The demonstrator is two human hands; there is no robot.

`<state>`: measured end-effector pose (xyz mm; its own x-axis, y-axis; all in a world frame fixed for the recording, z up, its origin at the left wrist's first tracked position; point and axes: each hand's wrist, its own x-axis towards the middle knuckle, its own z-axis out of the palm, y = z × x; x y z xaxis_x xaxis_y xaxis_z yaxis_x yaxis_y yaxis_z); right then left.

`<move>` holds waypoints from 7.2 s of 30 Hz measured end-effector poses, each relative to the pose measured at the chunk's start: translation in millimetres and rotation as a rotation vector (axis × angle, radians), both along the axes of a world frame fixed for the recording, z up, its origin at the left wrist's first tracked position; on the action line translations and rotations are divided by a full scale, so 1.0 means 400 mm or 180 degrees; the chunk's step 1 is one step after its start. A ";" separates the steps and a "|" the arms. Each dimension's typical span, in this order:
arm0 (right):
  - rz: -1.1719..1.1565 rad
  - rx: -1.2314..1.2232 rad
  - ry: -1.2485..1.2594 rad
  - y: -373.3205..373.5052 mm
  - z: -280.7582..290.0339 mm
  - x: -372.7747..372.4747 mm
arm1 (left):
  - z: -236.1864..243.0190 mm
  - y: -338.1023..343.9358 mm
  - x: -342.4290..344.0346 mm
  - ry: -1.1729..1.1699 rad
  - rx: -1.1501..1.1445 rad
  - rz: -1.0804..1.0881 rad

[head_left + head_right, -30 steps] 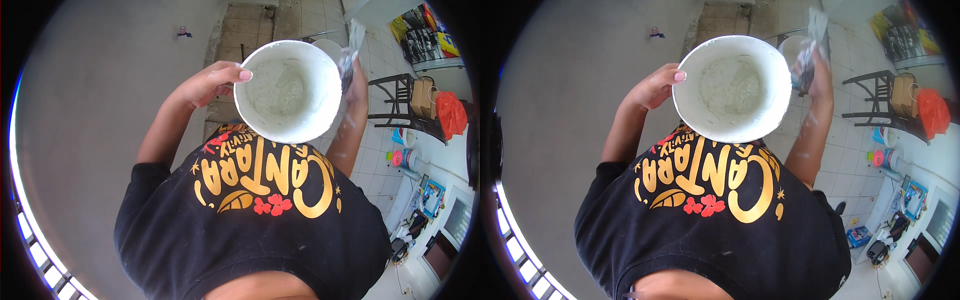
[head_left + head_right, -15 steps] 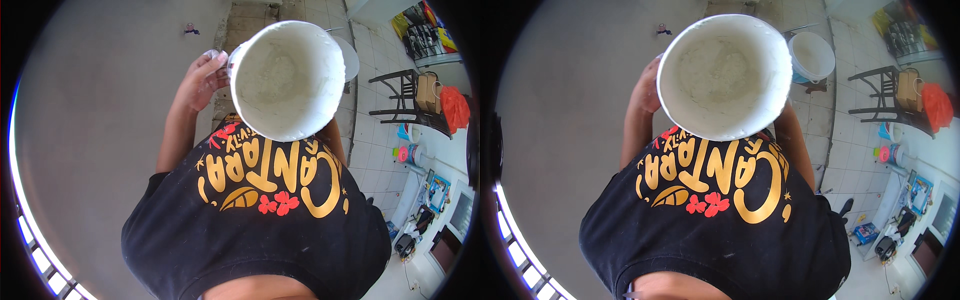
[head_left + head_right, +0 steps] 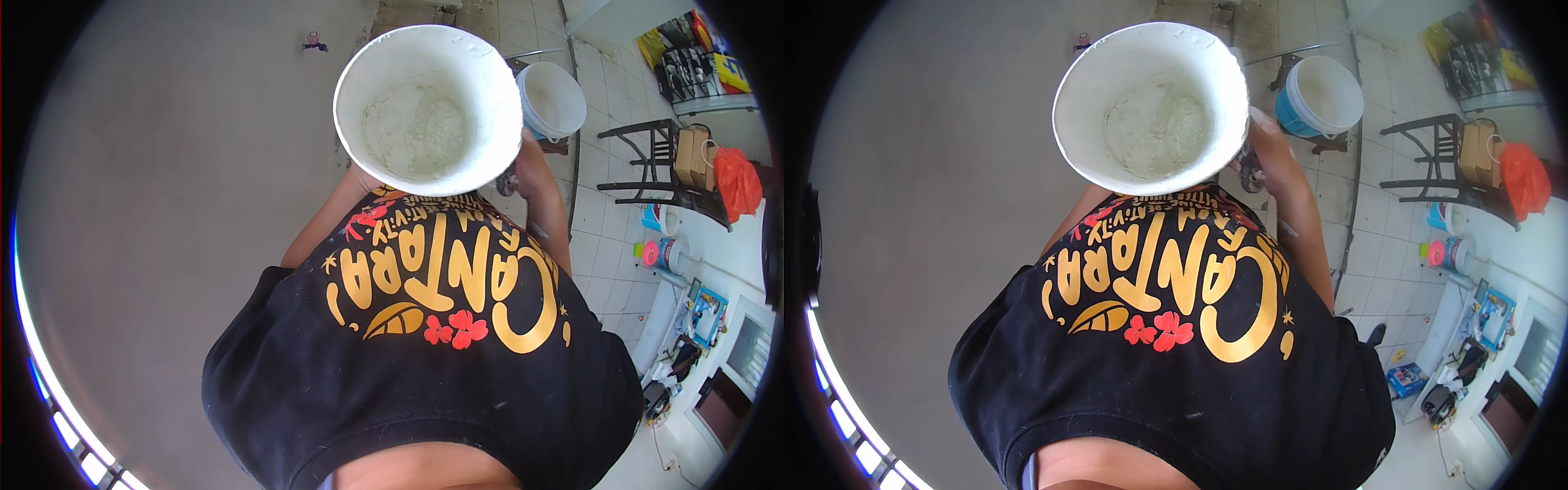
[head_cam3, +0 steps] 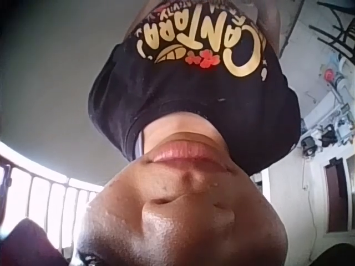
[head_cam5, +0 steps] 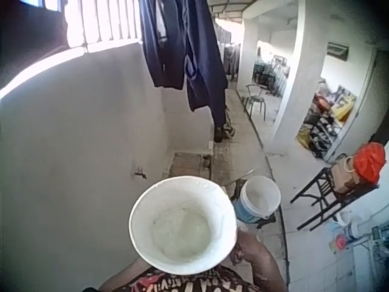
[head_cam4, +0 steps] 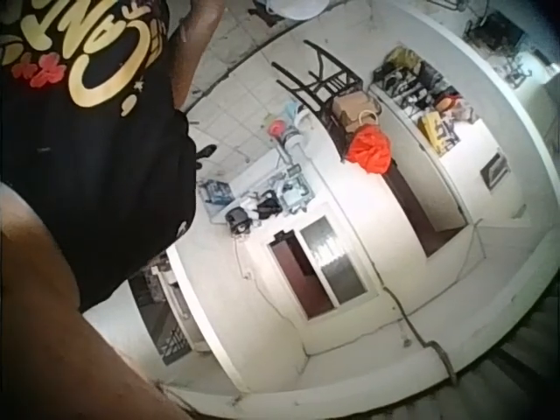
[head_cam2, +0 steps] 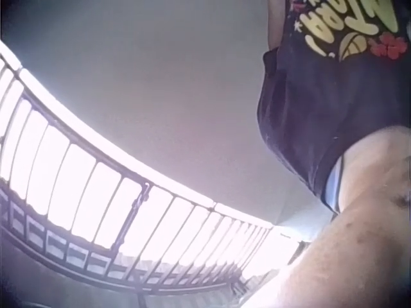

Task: Apply plaster or putty to patch holes in a wall using a spatula.

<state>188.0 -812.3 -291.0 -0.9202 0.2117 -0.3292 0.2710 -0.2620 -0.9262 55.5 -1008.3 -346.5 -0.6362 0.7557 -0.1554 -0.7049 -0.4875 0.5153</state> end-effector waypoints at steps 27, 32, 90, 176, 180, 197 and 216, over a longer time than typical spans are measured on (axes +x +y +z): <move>-0.1726 0.2387 0.1556 0.004 0.348 0.136 | 0.018 -0.149 -0.052 -0.0307 0.0619 0.0346; -0.1384 0.2139 0.2316 -0.064 0.307 0.126 | -0.048 -0.161 -0.042 -0.0377 0.0848 0.0100; -0.0683 0.2915 0.1200 -0.118 0.212 -0.034 | -0.020 -0.096 0.027 -0.0799 0.0376 0.0040; -0.0710 0.3323 0.1563 -0.118 0.259 -0.003 | -0.007 -0.115 0.053 -0.0848 0.1138 -0.0280; -0.0695 0.3222 0.1512 -0.107 0.268 -0.008 | 0.013 -0.102 0.062 -0.0744 0.1229 -0.0198; -0.0774 0.2984 0.2012 -0.095 0.284 -0.001 | -0.010 -0.100 0.077 -0.0974 0.0328 -0.0059; -0.0335 0.3275 0.1902 -0.075 0.274 0.052 | -0.002 -0.113 0.055 -0.1184 0.1098 -0.0214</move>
